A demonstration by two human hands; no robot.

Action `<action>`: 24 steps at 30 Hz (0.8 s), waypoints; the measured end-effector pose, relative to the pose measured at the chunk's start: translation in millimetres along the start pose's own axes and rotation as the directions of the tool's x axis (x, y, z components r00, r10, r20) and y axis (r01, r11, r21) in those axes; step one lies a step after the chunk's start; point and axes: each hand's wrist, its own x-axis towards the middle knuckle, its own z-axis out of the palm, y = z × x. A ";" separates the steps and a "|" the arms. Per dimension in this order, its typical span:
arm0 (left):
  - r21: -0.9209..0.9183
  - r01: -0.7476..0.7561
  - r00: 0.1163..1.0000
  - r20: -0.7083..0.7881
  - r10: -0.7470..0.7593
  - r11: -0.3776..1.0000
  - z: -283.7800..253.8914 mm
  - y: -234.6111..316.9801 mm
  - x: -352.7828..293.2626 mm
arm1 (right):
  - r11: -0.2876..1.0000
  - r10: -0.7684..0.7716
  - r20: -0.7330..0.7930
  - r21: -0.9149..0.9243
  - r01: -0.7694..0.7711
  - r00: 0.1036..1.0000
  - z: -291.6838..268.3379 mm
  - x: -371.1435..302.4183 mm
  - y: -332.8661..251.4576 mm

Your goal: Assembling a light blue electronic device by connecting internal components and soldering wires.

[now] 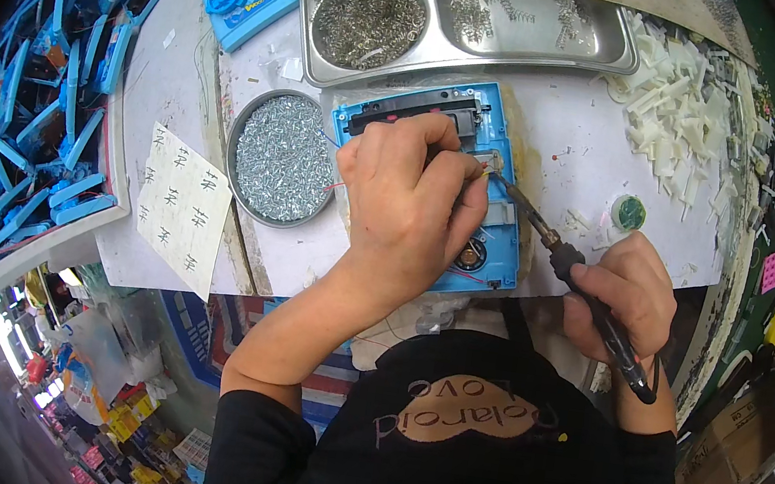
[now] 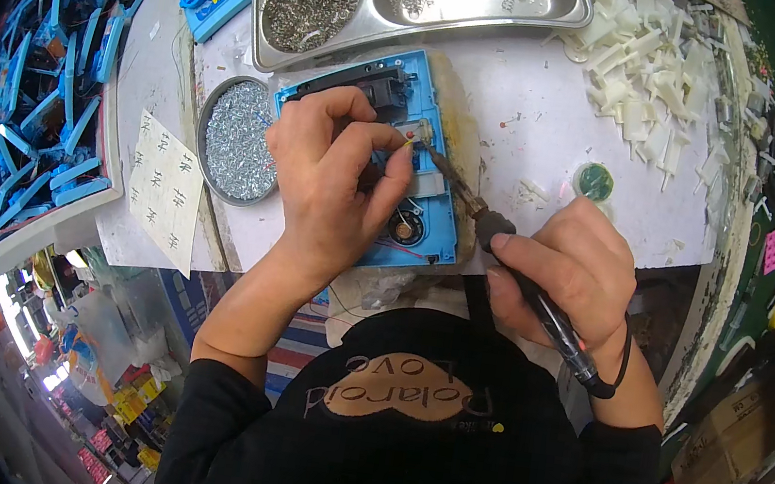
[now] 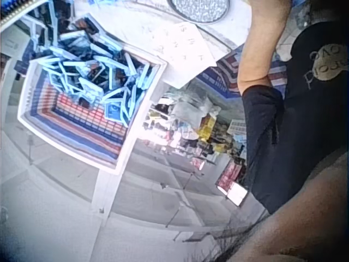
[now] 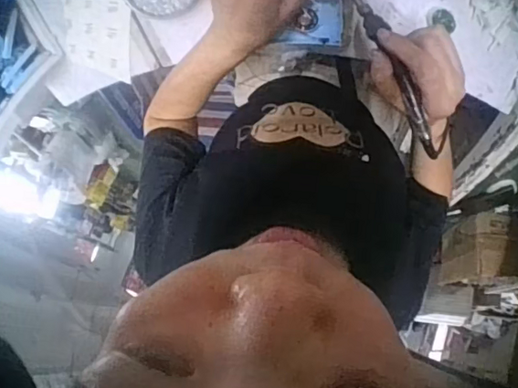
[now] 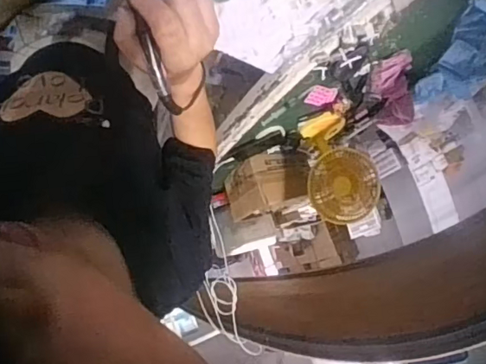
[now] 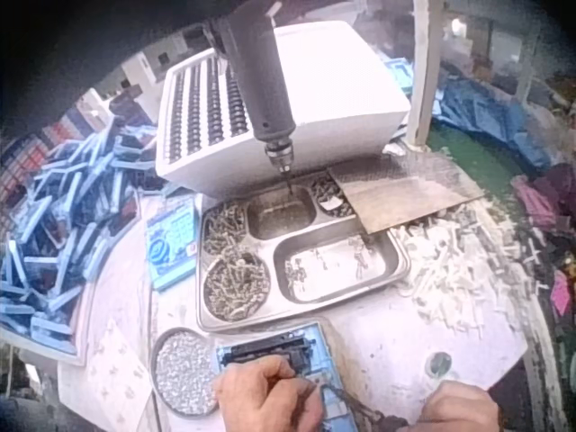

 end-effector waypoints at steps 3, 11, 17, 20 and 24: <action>0.003 0.002 1.000 0.005 -0.002 1.000 -0.5 0.3 0.0 | 1.000 0.009 -0.016 0.001 -0.009 1.000 -3.0 -1.0 -2.9; -0.006 -0.007 1.000 -0.018 0.007 1.000 1.1 -0.5 0.3 | 1.000 0.023 -0.026 0.002 -0.023 0.999 -8.0 -1.9 -4.1; -0.016 0.002 1.000 -0.012 -0.002 1.000 0.7 -0.3 0.2 | 1.000 0.026 -0.018 0.008 -0.026 1.000 -9.6 -2.7 -1.5; -0.003 0.006 1.000 -0.001 -0.006 1.000 -0.5 1.2 0.4 | 1.000 0.021 -0.006 0.010 -0.021 1.000 -8.1 -0.9 -2.1; -0.004 -0.003 1.000 0.011 0.003 1.000 -2.0 1.0 1.8 | 1.000 0.010 -0.021 0.006 -0.009 1.000 0.1 -0.4 0.8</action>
